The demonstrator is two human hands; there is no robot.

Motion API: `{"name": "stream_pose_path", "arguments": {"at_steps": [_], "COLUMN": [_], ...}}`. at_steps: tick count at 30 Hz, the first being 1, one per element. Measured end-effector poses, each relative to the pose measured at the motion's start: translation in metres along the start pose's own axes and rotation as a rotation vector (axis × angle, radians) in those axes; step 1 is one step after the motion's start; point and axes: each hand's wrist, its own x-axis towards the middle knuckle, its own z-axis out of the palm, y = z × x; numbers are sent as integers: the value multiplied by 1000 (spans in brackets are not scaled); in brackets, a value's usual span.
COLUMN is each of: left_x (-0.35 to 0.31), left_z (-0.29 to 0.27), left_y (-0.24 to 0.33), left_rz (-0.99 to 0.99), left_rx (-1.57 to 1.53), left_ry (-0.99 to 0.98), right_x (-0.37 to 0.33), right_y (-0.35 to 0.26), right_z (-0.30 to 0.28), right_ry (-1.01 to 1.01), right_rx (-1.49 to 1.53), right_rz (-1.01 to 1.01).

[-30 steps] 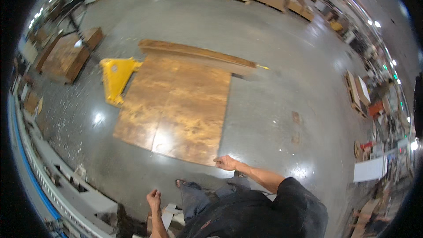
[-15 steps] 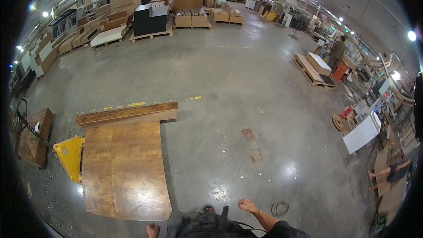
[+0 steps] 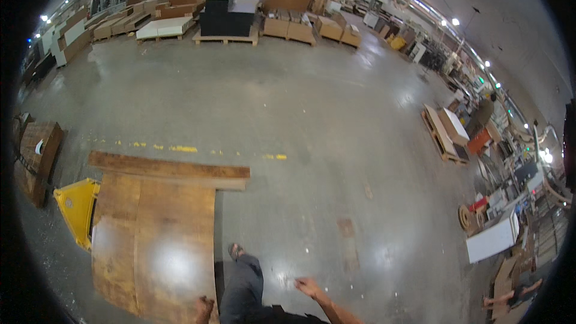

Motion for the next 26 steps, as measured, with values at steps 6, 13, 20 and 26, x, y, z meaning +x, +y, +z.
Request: {"name": "stream_pose_path", "arguments": {"at_steps": [6, 13, 20, 26], "left_x": [100, 162, 259, 443], "left_z": [12, 38, 111, 195], "left_y": [72, 225, 323, 294], "left_rz": [-32, -7, -344, -314], "left_rx": [-335, -216, -608, -690], "left_ry": [-27, 185, 317, 406], "right_x": [81, 125, 456, 710], "right_y": [-28, 42, -44, -338], "right_z": [-78, -144, -248, -192], "right_ry": [-160, -459, -266, -597], "right_rx": [511, 571, -463, -387], "right_rz": [443, 284, -223, -370]}}
